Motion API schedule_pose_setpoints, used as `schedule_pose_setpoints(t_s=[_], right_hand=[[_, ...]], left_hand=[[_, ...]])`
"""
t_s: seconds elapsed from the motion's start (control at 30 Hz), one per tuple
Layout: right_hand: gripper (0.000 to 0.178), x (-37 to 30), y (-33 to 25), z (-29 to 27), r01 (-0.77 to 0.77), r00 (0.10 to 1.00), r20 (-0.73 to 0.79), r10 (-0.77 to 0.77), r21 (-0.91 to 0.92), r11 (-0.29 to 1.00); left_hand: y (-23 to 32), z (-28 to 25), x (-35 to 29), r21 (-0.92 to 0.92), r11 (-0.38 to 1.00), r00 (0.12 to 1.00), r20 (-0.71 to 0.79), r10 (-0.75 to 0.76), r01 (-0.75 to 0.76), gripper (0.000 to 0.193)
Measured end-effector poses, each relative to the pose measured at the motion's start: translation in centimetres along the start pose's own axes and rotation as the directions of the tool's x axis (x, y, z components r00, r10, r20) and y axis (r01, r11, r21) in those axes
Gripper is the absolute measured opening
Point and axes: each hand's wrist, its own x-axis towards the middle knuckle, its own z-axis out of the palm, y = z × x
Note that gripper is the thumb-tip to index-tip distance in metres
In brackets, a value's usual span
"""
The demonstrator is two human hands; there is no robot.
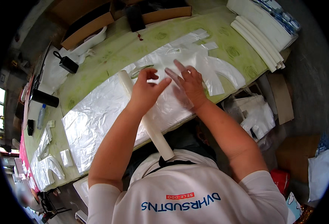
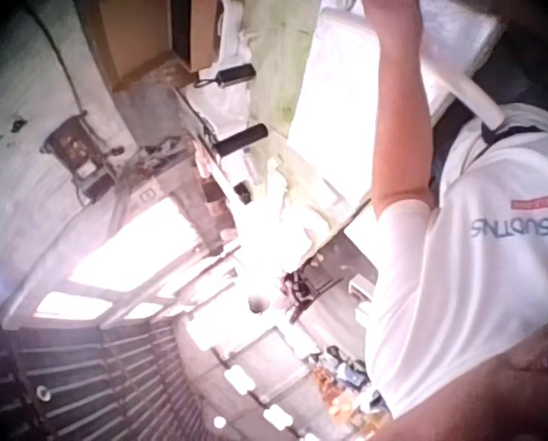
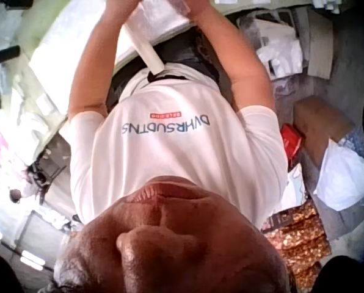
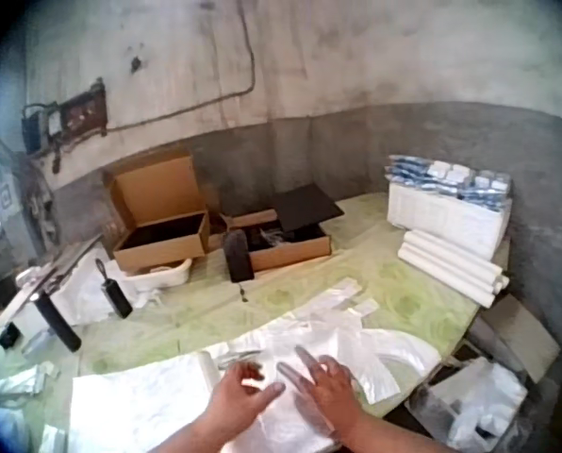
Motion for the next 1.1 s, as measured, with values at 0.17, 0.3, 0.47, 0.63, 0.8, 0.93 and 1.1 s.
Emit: schedule_pose_setpoints(t_s=[0.17,0.3,0.47,0.63,0.8,0.93,1.1], right_hand=[[0.065,0.1,1.4,1.4,0.165,0.986,-0.006,-0.165,0.009,0.986],[0.063,-0.2,2.2,2.1,-0.081,0.996,-0.044,0.082,0.036,0.996],[0.063,0.2,2.9,2.7,-0.109,0.969,-0.223,0.104,-0.01,0.994],[0.037,0.1,5.0,2.9,-0.374,0.858,-0.15,0.491,0.473,0.798],[0.027,-1.6,6.4,1.9,-0.394,0.678,-0.065,0.732,0.808,0.437],[0.025,-3.3,-1.4,-0.9,-0.434,0.67,0.114,0.734,0.862,0.262],[0.03,-5.5,-10.2,-2.0,-0.161,0.987,0.116,0.112,0.72,0.675]], left_hand=[[-0.4,1.2,5.1,-0.112,0.975,0.976,0.129,-0.178,0.193,0.042],[0.0,-0.7,3.5,-0.399,0.91,0.987,-0.067,-0.148,0.109,0.026],[-4.2,-10.0,-3.6,-0.6,0.799,0.934,-0.299,-0.195,-0.025,0.028],[-11.7,-16.3,-9.0,-0.247,0.92,0.807,-0.445,-0.388,0.305,0.05],[-14.9,-16.6,-10.4,0.574,0.813,0.728,-0.598,0.334,0.098,0.057],[-10.6,-10.7,-10.7,0.43,0.864,0.852,-0.318,0.416,-0.262,0.062],[-11.2,-6.8,-12.3,0.619,0.765,0.973,-0.002,0.229,-0.179,0.069]])
